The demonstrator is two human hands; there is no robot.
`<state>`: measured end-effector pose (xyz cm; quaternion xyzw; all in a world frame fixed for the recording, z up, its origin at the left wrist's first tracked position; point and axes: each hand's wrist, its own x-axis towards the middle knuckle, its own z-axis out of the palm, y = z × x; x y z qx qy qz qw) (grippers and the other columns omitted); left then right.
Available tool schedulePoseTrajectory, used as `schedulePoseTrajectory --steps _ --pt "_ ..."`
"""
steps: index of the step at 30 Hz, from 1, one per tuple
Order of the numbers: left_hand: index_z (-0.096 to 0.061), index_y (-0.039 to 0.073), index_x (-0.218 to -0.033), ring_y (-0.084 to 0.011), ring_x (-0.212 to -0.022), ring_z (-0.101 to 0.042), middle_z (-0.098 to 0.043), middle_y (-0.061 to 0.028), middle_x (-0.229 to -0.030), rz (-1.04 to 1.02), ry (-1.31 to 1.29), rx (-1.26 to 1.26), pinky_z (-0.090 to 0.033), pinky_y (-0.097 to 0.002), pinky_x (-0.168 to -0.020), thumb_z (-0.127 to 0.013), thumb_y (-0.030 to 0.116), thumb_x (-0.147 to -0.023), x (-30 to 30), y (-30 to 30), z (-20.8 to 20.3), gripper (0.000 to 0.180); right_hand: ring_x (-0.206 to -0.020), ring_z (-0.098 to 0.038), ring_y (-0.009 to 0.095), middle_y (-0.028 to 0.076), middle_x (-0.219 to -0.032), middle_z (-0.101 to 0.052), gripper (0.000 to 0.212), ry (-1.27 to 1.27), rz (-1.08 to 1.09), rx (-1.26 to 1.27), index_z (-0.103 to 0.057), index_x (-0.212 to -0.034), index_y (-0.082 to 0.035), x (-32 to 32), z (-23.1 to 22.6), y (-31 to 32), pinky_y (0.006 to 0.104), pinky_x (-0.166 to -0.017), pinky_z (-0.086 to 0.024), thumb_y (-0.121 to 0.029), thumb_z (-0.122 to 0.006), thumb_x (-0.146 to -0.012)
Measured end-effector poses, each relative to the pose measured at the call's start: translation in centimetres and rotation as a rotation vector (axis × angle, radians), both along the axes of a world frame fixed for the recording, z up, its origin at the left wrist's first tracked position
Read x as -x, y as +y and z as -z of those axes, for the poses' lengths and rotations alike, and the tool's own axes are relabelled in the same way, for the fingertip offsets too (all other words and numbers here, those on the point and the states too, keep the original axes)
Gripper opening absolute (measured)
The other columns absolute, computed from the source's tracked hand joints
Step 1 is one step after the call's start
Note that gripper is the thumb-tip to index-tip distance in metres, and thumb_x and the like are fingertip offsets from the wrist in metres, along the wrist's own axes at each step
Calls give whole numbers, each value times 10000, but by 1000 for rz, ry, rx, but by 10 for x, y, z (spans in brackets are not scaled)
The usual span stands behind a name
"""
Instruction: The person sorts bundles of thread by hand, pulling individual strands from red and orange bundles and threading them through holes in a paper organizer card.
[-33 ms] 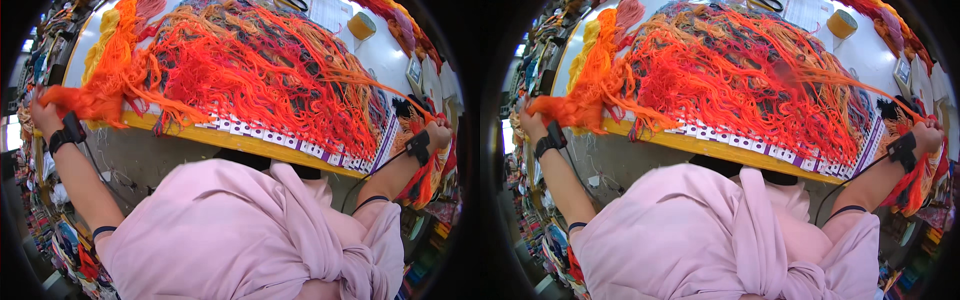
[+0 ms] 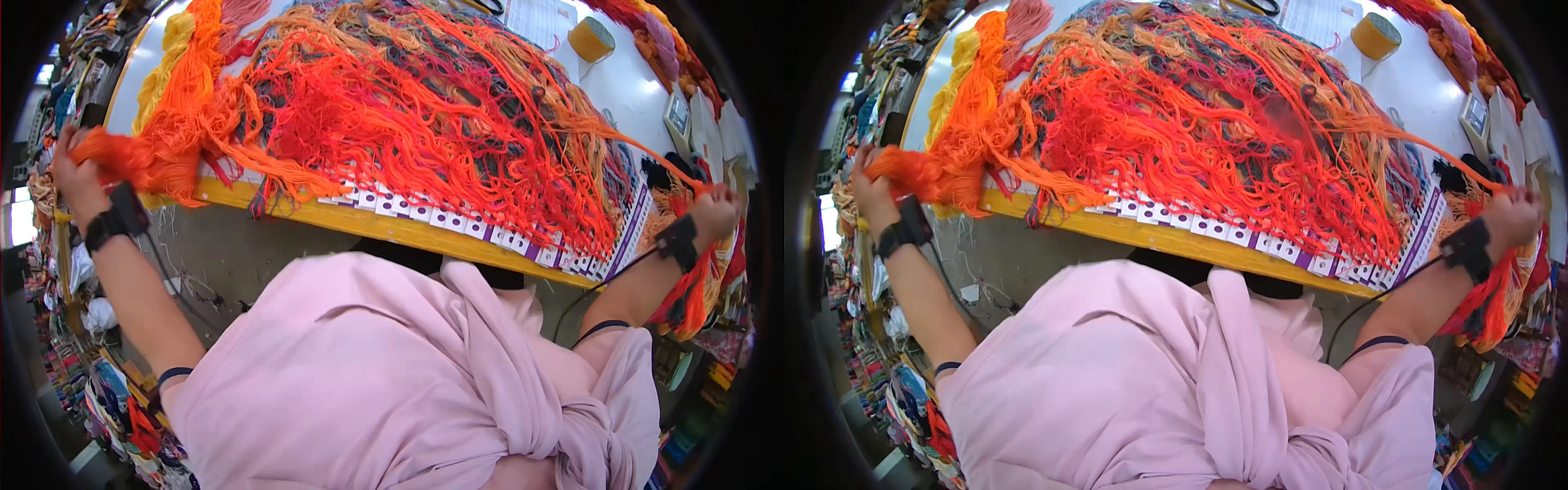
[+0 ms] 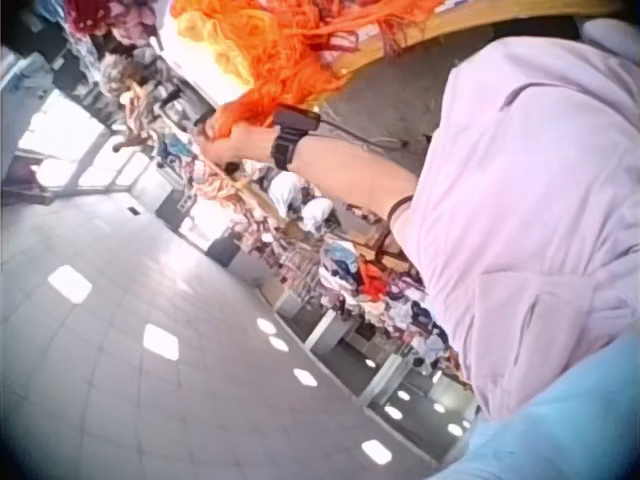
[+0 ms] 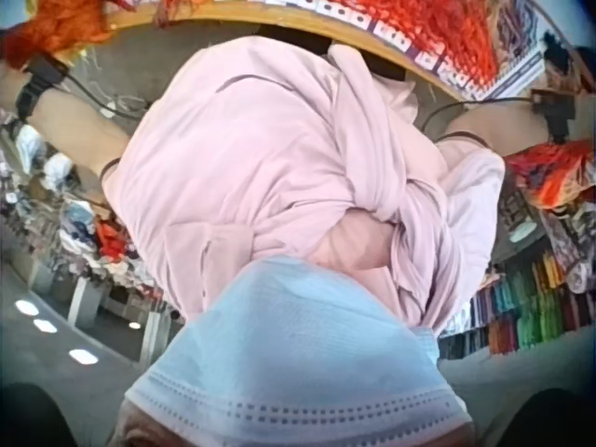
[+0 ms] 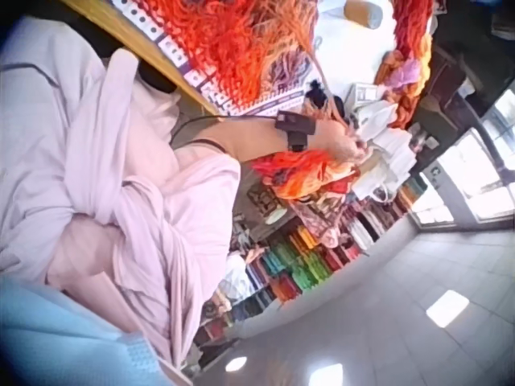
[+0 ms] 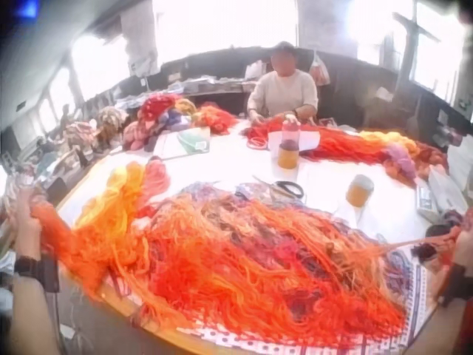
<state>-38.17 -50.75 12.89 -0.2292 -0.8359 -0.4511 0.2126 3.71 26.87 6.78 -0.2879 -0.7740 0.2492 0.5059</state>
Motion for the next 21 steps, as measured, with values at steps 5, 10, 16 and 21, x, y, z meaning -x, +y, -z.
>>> schedulePoseTrajectory --steps 5,10,16,21 --pt "-631 64 -967 -42 -583 -535 -620 -11 -740 178 -1072 -472 -409 -184 -478 -680 166 -882 -129 198 75 142 -696 -545 134 46 -950 -555 154 -291 -746 32 -554 -1084 9 89 39 -206 278 -658 -477 -54 -482 -963" --pt "-640 -10 -962 -74 -580 -540 -654 -66 -786 333 -1348 -263 -429 -202 -522 -645 112 -897 -212 228 126 139 -663 -660 282 120 -662 -614 92 -658 -1311 465 -586 -858 -59 122 84 -334 393 -592 -485 -131 -548 -900" --pt "-617 -27 -1000 -81 -570 -534 -656 -80 -808 361 -1470 -167 -432 -210 -518 -616 36 -890 -215 230 126 127 -653 -649 317 100 -675 -636 108 -766 -1157 61 -632 -869 -134 125 105 -344 455 -583 -472 -218 -564 -880" --pt "-631 -33 -976 -81 -588 -552 -660 -82 -816 384 -1455 -271 -432 -210 -516 -615 -41 -847 -218 236 134 130 -643 -628 369 122 -668 -624 113 -800 -1118 -41 -605 -887 -137 129 99 -352 499 -569 -447 -232 -544 -879"
